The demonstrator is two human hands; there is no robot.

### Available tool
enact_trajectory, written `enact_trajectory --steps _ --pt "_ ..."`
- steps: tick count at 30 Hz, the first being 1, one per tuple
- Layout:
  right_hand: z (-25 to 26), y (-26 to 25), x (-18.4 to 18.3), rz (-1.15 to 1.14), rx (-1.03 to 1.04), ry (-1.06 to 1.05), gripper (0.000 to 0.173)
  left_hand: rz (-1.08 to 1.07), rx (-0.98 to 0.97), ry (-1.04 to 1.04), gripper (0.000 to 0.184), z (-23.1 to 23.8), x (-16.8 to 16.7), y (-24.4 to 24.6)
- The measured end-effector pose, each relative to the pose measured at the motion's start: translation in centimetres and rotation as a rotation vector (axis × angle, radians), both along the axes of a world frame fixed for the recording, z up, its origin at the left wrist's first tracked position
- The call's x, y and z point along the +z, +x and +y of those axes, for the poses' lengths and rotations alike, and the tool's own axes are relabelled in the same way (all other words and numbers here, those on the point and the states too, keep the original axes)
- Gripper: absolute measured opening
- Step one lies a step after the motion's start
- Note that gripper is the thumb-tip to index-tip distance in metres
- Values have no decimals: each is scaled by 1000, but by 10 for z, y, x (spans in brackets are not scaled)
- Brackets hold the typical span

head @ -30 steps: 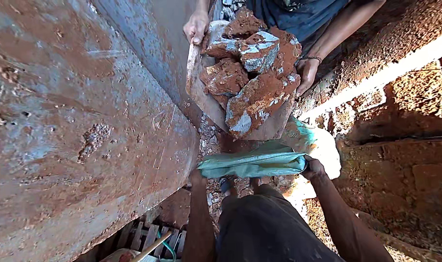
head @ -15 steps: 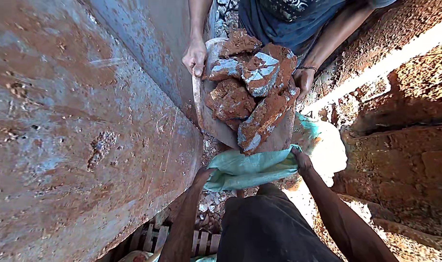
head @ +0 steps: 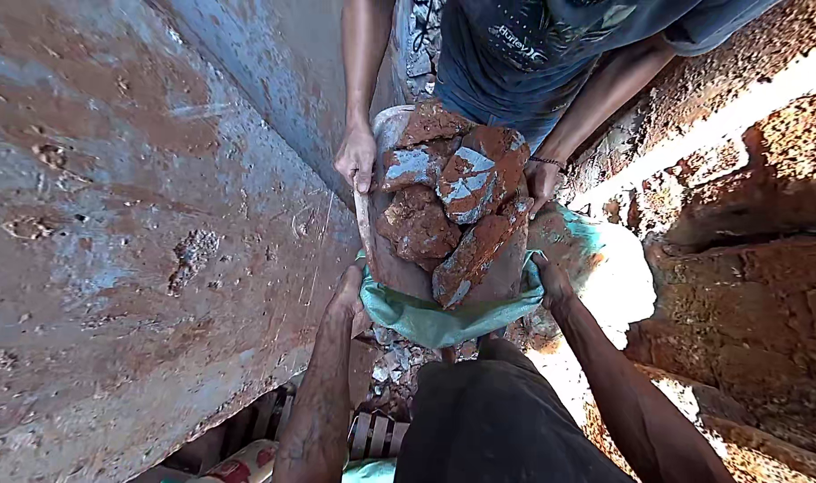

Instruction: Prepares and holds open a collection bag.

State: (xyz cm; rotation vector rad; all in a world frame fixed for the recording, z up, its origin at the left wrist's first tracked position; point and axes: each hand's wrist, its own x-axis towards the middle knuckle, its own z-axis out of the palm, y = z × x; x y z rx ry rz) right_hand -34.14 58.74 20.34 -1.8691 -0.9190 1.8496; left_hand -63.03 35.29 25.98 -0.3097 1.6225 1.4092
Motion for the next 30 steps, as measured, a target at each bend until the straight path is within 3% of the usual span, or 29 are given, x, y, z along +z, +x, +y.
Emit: enact_trajectory --steps 3,7,9,11,16,23,28,30 --pt "12 0 9 53 3 -21 29 -9 103 74 21 -6 29 0" --pt "19 5 0 99 18 -8 17 101 49 -33 6 -15 49 20" --pt "21 7 6 105 54 5 13 123 42 -77 19 -14 48 38" --pt "24 11 10 131 80 10 15 76 106 -71 27 -20 33 51" --pt "23 10 -10 90 84 76 24 106 364 -58 20 -14 12 72" --pt "36 7 -18 62 -90 35 22 95 298 -122 11 -8 -45 51" --pt "24 -8 -19 -159 138 177 22 -19 414 -77 13 -10 -75 33" --pt "36 11 -26 -161 79 165 17 23 440 -109 15 8 -80 36"
